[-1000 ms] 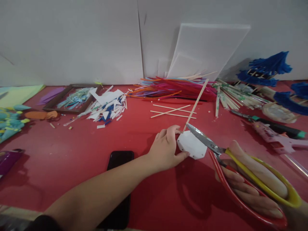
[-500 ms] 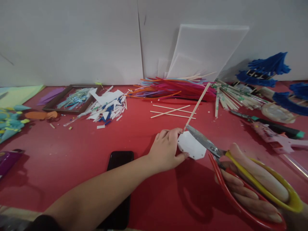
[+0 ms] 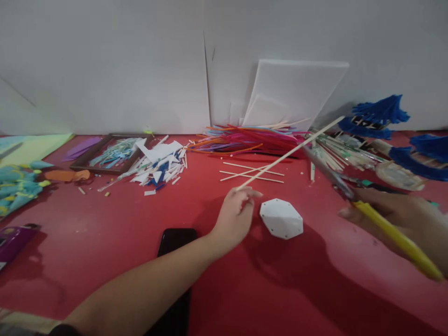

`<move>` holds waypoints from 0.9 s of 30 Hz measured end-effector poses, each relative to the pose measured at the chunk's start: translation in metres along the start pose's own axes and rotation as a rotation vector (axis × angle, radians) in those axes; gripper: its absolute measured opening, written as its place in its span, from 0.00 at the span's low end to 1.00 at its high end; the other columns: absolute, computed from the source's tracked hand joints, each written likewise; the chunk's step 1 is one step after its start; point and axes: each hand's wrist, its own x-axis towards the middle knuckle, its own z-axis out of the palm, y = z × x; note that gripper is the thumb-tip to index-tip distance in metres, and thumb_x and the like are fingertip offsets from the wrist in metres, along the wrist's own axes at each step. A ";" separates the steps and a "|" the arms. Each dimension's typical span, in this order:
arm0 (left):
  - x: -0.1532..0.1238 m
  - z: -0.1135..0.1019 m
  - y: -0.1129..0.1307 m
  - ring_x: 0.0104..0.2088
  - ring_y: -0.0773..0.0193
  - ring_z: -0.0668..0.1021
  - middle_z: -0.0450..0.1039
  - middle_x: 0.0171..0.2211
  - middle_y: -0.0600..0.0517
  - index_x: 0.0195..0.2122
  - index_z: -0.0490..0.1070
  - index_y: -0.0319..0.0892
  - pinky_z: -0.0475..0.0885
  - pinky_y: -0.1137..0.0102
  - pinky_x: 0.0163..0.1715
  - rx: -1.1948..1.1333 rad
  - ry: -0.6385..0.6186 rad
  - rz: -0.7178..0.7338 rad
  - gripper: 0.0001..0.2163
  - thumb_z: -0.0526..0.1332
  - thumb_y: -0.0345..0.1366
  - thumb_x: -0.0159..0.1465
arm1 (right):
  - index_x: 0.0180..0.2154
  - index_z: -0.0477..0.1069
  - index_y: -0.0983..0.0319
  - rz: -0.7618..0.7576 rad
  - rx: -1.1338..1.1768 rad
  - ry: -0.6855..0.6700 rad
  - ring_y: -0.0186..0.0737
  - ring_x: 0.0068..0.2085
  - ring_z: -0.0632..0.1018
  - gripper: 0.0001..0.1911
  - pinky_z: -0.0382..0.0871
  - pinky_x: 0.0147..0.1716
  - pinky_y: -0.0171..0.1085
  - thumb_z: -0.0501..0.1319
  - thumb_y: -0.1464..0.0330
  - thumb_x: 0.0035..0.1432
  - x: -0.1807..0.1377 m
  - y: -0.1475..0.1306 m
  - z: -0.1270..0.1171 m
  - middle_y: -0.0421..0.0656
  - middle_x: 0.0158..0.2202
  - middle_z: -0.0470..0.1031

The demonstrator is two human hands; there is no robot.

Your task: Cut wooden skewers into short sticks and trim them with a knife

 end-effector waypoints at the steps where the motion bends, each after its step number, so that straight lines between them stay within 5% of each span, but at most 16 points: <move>1: 0.004 -0.003 0.001 0.47 0.56 0.78 0.77 0.44 0.46 0.36 0.77 0.43 0.72 0.57 0.52 -0.187 0.083 -0.117 0.11 0.56 0.26 0.59 | 0.19 0.61 0.55 -0.031 -0.069 0.057 0.41 0.18 0.67 0.37 0.56 0.18 0.38 0.51 0.28 0.44 0.004 -0.004 0.000 0.40 0.15 0.65; 4: 0.013 -0.013 0.003 0.37 0.60 0.78 0.76 0.35 0.48 0.29 0.74 0.41 0.73 0.64 0.38 -0.540 0.291 -0.372 0.10 0.54 0.25 0.50 | 0.19 0.64 0.54 -0.123 -0.156 0.149 0.43 0.17 0.69 0.39 0.58 0.17 0.39 0.45 0.27 0.46 0.007 -0.012 0.003 0.43 0.15 0.69; 8: 0.013 -0.020 0.007 0.41 0.64 0.75 0.74 0.35 0.52 0.29 0.71 0.42 0.70 0.69 0.42 -0.511 0.435 -0.275 0.09 0.55 0.24 0.50 | 0.19 0.64 0.55 -0.308 -0.205 0.241 0.40 0.14 0.69 0.36 0.58 0.14 0.37 0.45 0.32 0.56 0.001 -0.008 0.006 0.42 0.15 0.69; 14: -0.008 -0.007 0.016 0.42 0.62 0.79 0.78 0.40 0.48 0.41 0.74 0.41 0.73 0.67 0.46 -0.281 -0.007 0.166 0.07 0.63 0.34 0.63 | 0.21 0.64 0.55 -0.523 -0.181 0.205 0.35 0.13 0.69 0.30 0.59 0.12 0.34 0.52 0.42 0.63 -0.008 -0.003 0.011 0.37 0.14 0.68; 20: -0.017 0.001 0.017 0.24 0.71 0.72 0.73 0.26 0.52 0.36 0.74 0.40 0.67 0.76 0.22 -0.265 -0.004 0.135 0.08 0.66 0.39 0.62 | 0.23 0.69 0.55 -0.431 -0.084 0.104 0.36 0.15 0.74 0.29 0.64 0.13 0.34 0.54 0.40 0.60 -0.016 -0.013 0.016 0.38 0.18 0.74; 27: -0.023 0.002 0.023 0.21 0.72 0.70 0.69 0.23 0.55 0.31 0.71 0.41 0.66 0.77 0.20 -0.375 -0.018 0.277 0.07 0.65 0.37 0.64 | 0.22 0.70 0.55 -0.260 0.049 0.104 0.36 0.14 0.71 0.33 0.63 0.12 0.34 0.54 0.34 0.53 -0.016 -0.027 0.024 0.40 0.17 0.73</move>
